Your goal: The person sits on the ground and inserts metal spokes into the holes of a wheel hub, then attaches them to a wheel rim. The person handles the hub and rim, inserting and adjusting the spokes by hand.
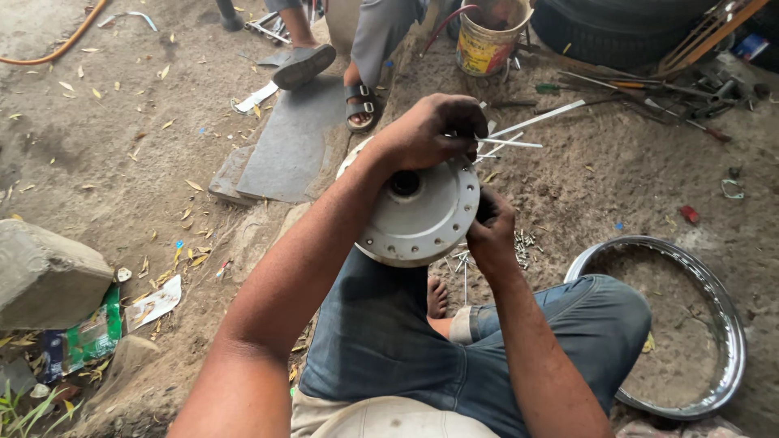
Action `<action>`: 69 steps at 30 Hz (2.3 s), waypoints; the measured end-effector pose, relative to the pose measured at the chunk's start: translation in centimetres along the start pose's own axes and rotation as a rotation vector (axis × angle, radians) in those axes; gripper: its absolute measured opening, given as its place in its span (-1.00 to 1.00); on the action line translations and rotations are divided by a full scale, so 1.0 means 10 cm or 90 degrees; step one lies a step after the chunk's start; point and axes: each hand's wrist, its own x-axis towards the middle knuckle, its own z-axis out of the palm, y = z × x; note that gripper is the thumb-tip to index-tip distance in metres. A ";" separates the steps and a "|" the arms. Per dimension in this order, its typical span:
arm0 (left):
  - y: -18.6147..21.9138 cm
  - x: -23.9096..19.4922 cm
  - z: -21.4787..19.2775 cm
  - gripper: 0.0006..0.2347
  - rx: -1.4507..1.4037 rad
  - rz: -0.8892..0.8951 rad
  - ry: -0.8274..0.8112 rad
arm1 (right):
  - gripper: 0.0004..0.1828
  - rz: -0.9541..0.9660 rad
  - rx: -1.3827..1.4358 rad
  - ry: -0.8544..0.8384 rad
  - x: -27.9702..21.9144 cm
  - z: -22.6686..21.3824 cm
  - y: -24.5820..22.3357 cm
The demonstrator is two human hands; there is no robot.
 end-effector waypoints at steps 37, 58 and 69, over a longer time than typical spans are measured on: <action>0.03 0.01 0.07 -0.87 0.070 -0.029 0.034 | -0.79 -0.087 -0.226 0.033 0.00 -0.06 -0.29; 0.04 0.04 0.09 -0.86 0.129 0.000 0.036 | -0.69 0.072 0.109 -0.019 -0.04 -0.04 -0.18; -0.01 0.01 0.08 -0.84 0.143 0.033 0.065 | -0.61 0.108 0.236 0.006 -0.08 0.01 -0.13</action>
